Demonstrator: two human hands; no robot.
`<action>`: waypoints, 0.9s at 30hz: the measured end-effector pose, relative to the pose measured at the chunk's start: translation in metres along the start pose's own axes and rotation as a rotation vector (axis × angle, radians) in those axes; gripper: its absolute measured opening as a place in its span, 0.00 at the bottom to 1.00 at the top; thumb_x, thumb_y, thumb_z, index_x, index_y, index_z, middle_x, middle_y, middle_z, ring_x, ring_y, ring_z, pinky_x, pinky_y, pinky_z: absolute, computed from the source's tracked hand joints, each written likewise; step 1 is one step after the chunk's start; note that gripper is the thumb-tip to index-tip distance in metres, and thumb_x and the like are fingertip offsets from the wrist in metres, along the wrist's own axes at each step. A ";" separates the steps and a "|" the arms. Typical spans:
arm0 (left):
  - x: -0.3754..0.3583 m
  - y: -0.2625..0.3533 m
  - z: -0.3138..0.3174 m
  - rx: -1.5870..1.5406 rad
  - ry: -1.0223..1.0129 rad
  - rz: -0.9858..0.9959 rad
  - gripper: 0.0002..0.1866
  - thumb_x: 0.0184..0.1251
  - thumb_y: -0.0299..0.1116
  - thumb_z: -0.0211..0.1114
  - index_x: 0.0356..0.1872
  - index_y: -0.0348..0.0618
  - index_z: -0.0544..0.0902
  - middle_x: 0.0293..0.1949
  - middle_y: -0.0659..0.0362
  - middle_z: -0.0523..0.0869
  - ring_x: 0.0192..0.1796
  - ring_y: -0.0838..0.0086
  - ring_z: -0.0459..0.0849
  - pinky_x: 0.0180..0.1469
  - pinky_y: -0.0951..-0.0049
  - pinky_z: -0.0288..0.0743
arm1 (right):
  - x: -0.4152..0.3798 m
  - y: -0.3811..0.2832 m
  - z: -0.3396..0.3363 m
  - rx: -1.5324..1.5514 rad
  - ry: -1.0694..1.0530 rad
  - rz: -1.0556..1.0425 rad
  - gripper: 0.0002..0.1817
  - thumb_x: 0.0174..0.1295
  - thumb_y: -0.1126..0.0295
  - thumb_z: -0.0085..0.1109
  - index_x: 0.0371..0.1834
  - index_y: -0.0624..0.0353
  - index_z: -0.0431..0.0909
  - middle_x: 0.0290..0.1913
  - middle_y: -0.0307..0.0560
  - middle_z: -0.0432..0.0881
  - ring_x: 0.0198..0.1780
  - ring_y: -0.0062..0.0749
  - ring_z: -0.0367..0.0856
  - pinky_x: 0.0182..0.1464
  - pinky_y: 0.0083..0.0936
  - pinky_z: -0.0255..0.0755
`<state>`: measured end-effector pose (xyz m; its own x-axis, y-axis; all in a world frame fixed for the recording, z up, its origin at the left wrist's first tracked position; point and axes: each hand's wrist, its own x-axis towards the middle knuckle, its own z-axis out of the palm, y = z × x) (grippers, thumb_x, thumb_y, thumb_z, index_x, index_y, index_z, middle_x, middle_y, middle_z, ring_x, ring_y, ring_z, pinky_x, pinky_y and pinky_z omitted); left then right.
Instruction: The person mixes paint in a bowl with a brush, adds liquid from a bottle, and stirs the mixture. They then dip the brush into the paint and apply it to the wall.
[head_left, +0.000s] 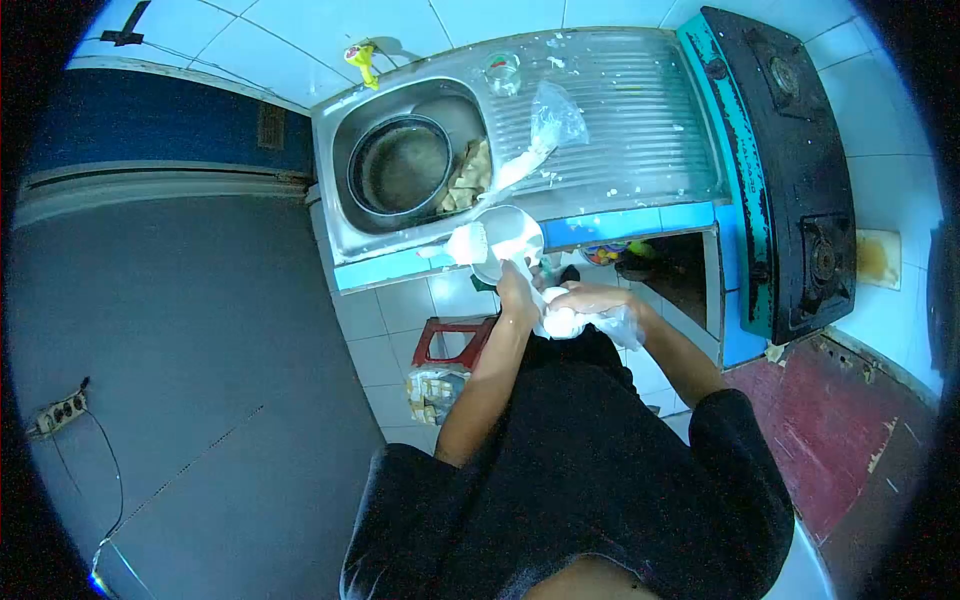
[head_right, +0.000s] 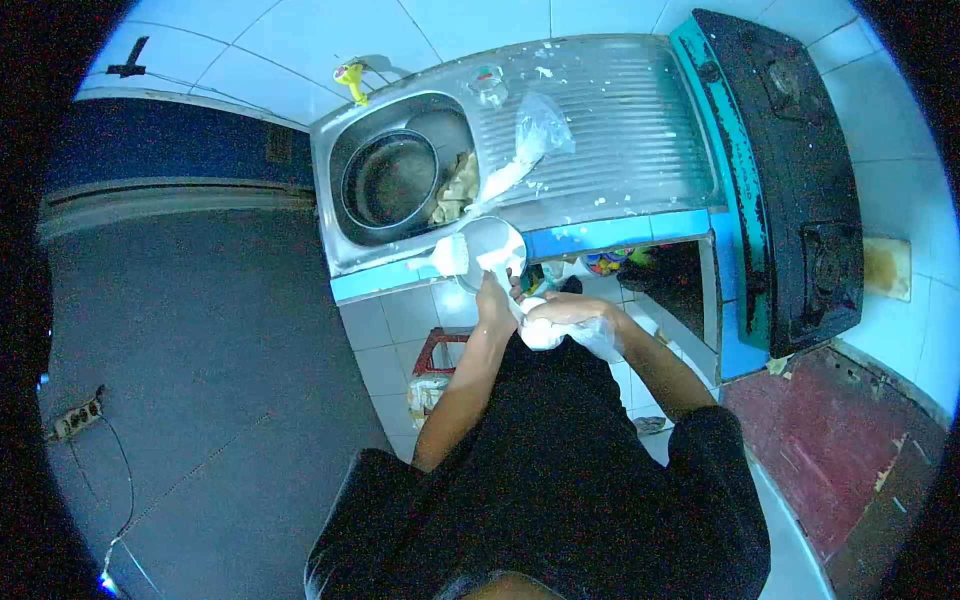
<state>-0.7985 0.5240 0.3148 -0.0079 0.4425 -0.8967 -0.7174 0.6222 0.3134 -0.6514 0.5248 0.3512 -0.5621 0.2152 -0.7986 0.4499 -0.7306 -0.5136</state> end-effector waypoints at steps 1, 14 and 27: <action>-0.002 0.000 0.001 0.009 0.027 0.013 0.25 0.75 0.51 0.33 0.39 0.42 0.73 0.24 0.64 0.68 0.21 0.77 0.61 0.24 0.76 0.57 | -0.005 -0.006 0.002 -0.015 0.008 -0.007 0.35 0.50 0.51 0.61 0.53 0.72 0.70 0.45 0.51 0.74 0.44 0.31 0.74 0.43 0.25 0.69; 0.014 -0.006 -0.013 0.022 0.002 0.045 0.28 0.73 0.56 0.39 0.46 0.40 0.74 0.25 0.64 0.64 0.21 0.78 0.60 0.23 0.74 0.57 | 0.012 0.007 -0.002 -0.046 -0.031 -0.078 0.23 0.54 0.54 0.58 0.44 0.64 0.78 0.35 0.42 0.77 0.36 0.25 0.75 0.37 0.22 0.68; 0.015 -0.008 -0.012 -0.004 0.046 0.100 0.23 0.70 0.56 0.48 0.35 0.42 0.65 0.21 0.64 0.67 0.19 0.75 0.64 0.20 0.73 0.56 | 0.029 0.025 -0.001 -0.012 -0.021 -0.092 0.14 0.57 0.59 0.53 0.35 0.58 0.81 0.25 0.34 0.78 0.26 0.19 0.72 0.30 0.21 0.64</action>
<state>-0.8016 0.5179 0.2947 -0.1115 0.4722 -0.8744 -0.7144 0.5735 0.4009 -0.6557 0.5140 0.3147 -0.6159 0.2670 -0.7412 0.4038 -0.7008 -0.5880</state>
